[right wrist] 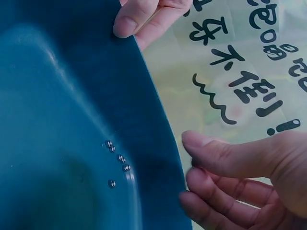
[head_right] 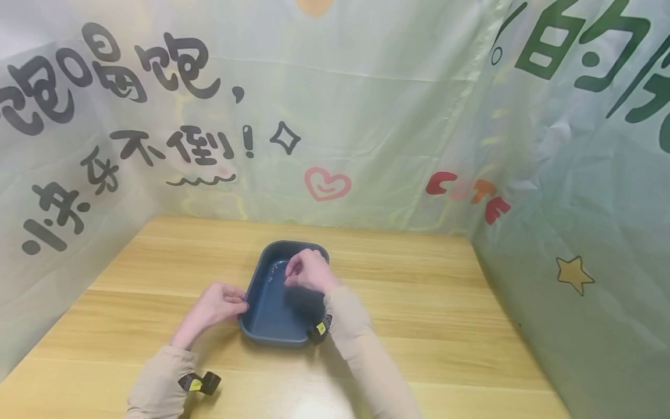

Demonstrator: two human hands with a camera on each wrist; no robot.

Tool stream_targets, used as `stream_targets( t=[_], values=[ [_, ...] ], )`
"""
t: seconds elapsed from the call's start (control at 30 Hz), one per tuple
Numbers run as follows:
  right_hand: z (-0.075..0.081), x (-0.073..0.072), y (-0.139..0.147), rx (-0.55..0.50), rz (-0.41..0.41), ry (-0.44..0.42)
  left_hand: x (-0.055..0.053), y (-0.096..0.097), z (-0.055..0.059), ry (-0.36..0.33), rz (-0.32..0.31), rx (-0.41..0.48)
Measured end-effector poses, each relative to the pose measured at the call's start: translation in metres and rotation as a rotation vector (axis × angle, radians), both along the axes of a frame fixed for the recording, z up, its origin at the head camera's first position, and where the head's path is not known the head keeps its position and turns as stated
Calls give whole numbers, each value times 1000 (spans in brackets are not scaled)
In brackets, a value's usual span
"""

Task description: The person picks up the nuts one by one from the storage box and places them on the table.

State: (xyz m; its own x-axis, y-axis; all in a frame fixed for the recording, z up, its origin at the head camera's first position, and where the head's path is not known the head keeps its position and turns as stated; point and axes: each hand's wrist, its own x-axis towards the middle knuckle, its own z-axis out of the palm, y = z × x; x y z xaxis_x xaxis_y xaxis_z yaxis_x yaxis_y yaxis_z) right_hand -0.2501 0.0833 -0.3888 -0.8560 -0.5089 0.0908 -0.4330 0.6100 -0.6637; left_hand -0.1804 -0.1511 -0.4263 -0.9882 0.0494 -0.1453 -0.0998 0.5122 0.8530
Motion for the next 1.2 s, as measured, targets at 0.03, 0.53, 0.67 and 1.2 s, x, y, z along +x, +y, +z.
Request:
stream_targets(
  t=[0.03, 0.53, 0.67, 1.2],
  values=[
    [0, 0, 2, -11, -3, 1, 0, 0, 0, -1, 3, 0],
    [-17, 14, 35, -246, -197, 46, 0, -1, 0, 6, -8, -8],
    [-24, 17, 44, -324, -275, 59, 1, 0, 1, 5, -15, -3],
    [-35, 32, 73, -446, -437, 29, 0, 0, 0, 5, -18, -12]
  ],
)
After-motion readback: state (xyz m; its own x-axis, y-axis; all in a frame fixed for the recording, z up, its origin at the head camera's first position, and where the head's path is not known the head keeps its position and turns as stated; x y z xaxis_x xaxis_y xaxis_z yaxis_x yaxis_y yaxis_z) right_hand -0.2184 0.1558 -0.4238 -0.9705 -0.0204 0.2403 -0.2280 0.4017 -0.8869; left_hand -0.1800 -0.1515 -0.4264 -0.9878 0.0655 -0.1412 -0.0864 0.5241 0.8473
